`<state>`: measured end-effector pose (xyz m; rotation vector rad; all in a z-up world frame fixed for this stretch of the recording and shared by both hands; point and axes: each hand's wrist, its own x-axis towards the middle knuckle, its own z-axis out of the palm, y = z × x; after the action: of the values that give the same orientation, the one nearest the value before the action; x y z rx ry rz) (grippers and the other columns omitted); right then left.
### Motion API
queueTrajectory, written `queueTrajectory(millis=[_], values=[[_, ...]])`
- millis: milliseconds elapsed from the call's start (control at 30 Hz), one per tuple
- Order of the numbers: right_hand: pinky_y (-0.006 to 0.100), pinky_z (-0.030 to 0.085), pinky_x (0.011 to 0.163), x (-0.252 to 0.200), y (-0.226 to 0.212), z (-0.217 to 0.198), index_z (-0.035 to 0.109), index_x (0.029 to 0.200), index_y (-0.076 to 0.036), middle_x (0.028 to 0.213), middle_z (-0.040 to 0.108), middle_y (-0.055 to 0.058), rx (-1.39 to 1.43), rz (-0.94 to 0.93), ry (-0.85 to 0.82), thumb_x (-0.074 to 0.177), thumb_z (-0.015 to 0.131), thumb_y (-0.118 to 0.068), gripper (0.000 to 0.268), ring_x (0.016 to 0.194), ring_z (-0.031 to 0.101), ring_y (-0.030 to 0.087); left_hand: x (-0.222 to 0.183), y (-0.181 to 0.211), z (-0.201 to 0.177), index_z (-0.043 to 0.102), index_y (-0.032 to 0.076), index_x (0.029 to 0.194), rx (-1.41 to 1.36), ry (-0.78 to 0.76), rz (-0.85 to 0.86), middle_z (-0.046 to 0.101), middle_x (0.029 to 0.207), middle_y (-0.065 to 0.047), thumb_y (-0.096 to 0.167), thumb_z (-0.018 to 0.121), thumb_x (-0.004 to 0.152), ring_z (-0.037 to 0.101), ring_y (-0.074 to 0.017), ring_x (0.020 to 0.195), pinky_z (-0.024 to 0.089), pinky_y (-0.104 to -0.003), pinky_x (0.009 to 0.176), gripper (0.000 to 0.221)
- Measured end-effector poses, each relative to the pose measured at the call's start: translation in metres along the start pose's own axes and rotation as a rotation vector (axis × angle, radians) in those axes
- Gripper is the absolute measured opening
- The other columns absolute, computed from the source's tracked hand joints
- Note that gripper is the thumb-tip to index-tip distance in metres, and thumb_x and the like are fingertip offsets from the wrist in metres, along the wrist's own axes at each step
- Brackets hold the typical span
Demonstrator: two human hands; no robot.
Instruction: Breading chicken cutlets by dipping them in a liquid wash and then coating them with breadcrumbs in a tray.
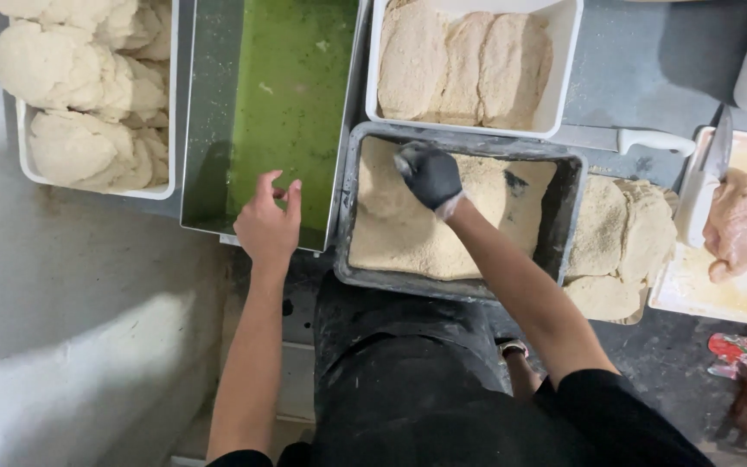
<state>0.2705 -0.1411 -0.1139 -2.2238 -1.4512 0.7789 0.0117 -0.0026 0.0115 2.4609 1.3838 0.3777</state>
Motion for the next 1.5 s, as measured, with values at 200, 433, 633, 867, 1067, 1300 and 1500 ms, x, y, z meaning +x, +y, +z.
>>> queueTrajectory(millis=[200,433,633,867,1067,1300,1500], values=[[0.060,0.029,0.124,-0.062,-0.001,0.002,0.033,0.165,-0.021,0.170,0.033,0.014,-0.383,-0.202,-0.106,0.099,0.057,-0.056,0.079,0.158,0.026,0.037,0.004,-0.005,0.002,0.067,0.016,0.125,0.029,-0.034,-0.048,0.077,0.083,-0.002,0.059,0.051,0.111,0.069,-0.0183,0.057,0.048,-0.029,0.051,0.049],[0.061,0.024,0.123,-0.038,-0.008,0.040,0.052,0.154,-0.026,0.164,0.047,0.007,-0.433,-0.446,0.020,0.099,0.061,-0.046,0.059,0.154,0.037,0.031,-0.005,-0.002,-0.002,0.068,0.015,0.124,0.017,-0.053,-0.059,0.076,0.083,-0.004,0.058,0.051,0.110,0.071,-0.0219,0.059,0.051,-0.031,0.054,0.048],[0.061,0.016,0.127,-0.041,-0.011,0.027,0.029,0.167,-0.030,0.178,0.021,0.003,-0.621,-0.520,-0.103,0.108,0.034,-0.048,0.063,0.162,0.020,0.033,-0.002,0.000,0.002,0.067,0.021,0.124,0.059,-0.036,-0.062,0.077,0.083,0.000,0.058,0.056,0.106,0.073,-0.0262,0.062,0.054,-0.038,0.055,0.043],[0.061,0.026,0.124,-0.049,-0.012,-0.014,0.038,0.164,-0.021,0.172,0.033,0.011,-0.392,-0.350,-0.086,0.106,0.046,-0.052,0.067,0.157,0.033,0.037,-0.004,-0.002,0.003,0.066,0.018,0.125,0.070,-0.053,-0.010,0.078,0.085,-0.001,0.051,0.060,0.109,0.074,-0.0231,0.063,0.056,-0.035,0.059,0.037],[0.060,0.027,0.124,-0.052,0.018,-0.025,0.040,0.163,-0.011,0.164,0.045,0.020,-0.336,-0.287,-0.050,0.105,0.052,-0.047,0.069,0.154,0.038,0.041,0.000,-0.008,0.007,0.065,0.020,0.123,0.069,-0.051,-0.037,0.078,0.084,0.003,0.053,0.056,0.111,0.072,-0.0211,0.061,0.054,-0.033,0.057,0.036],[0.055,0.036,0.121,-0.066,0.036,-0.034,0.048,0.160,-0.015,0.160,0.051,0.014,-0.376,-0.232,0.003,0.101,0.059,-0.050,0.070,0.149,0.046,0.037,0.005,-0.013,0.013,0.065,0.018,0.125,0.097,-0.088,-0.034,0.077,0.085,0.001,0.058,0.050,0.113,0.067,-0.0162,0.055,0.049,-0.028,0.053,0.044],[0.056,0.034,0.123,-0.073,0.056,-0.029,0.046,0.162,-0.013,0.161,0.051,0.013,-0.294,-0.224,0.083,0.100,0.059,-0.042,0.069,0.149,0.045,0.038,0.003,-0.008,0.007,0.065,0.015,0.126,0.072,-0.100,-0.017,0.077,0.084,-0.003,0.060,0.047,0.114,0.062,-0.0141,0.052,0.045,-0.025,0.052,0.050]])
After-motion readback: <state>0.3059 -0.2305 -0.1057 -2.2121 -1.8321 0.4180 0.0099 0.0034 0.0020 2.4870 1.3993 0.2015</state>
